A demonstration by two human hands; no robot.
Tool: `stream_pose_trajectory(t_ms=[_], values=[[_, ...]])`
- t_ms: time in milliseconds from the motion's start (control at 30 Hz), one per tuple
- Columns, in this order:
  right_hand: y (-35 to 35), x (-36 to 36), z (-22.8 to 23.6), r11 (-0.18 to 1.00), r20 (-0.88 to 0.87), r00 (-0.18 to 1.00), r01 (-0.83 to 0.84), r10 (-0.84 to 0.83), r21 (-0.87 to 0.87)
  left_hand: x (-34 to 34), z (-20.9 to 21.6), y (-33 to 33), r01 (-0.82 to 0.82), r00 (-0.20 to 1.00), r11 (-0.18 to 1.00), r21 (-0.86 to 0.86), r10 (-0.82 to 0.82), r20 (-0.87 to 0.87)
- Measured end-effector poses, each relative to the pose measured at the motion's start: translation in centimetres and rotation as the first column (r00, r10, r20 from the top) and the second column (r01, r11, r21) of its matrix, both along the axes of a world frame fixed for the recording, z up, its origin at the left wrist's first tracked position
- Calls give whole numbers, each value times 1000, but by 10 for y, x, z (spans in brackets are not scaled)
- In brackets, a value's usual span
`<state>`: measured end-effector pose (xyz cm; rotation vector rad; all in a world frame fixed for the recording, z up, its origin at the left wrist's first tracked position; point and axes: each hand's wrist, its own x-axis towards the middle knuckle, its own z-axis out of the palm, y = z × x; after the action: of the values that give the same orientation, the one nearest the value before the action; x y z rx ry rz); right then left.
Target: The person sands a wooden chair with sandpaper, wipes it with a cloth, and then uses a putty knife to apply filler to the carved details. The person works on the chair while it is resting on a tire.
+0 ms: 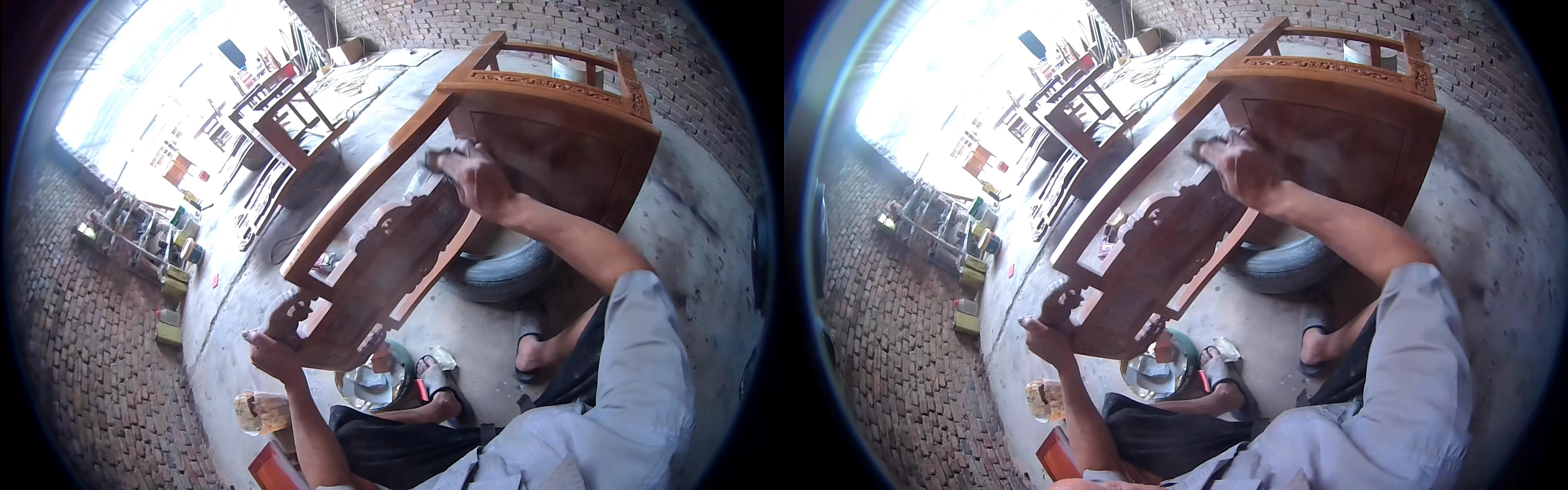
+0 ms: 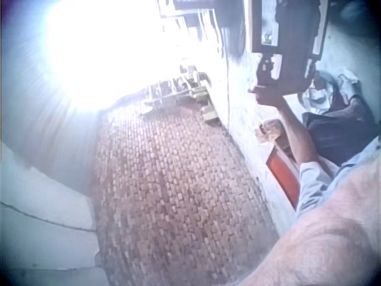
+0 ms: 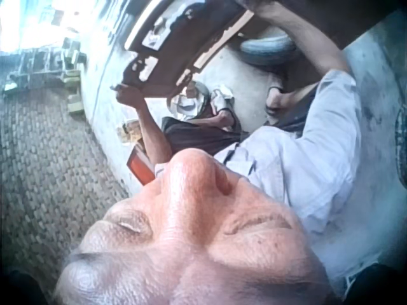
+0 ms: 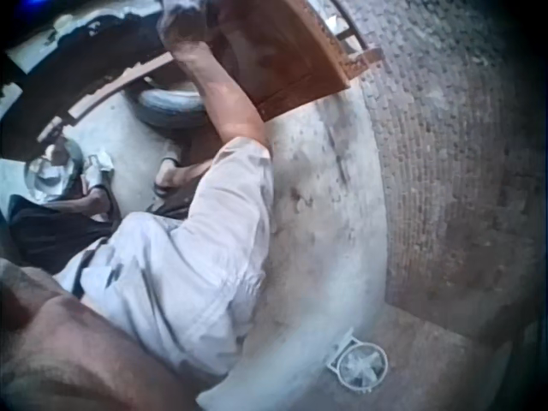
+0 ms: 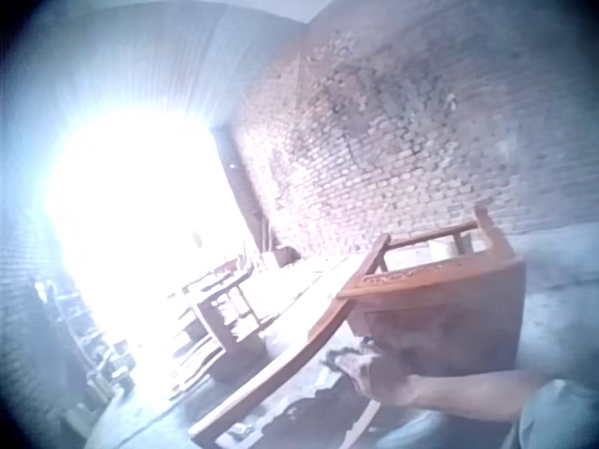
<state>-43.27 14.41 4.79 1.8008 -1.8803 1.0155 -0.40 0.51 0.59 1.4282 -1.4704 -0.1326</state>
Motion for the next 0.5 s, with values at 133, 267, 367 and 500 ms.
stream_pose_trajectory(t_ms=[133,267,367,500], values=[[-38,-28,-69,996,-184,983,-32,16,-83,-7,-16,-10,25,997,998,-52,-28,-73],[-35,-62,-53,958,-64,968,250,-243,139,-4,-2,1,5,999,1000,-6,-5,-42],[-33,-33,-33,931,224,926,241,-305,275,0,0,-2,-17,1000,995,-100,15,-17],[-31,-65,-52,991,58,995,74,-80,107,-1,-4,-4,57,994,998,-37,-60,-88]])
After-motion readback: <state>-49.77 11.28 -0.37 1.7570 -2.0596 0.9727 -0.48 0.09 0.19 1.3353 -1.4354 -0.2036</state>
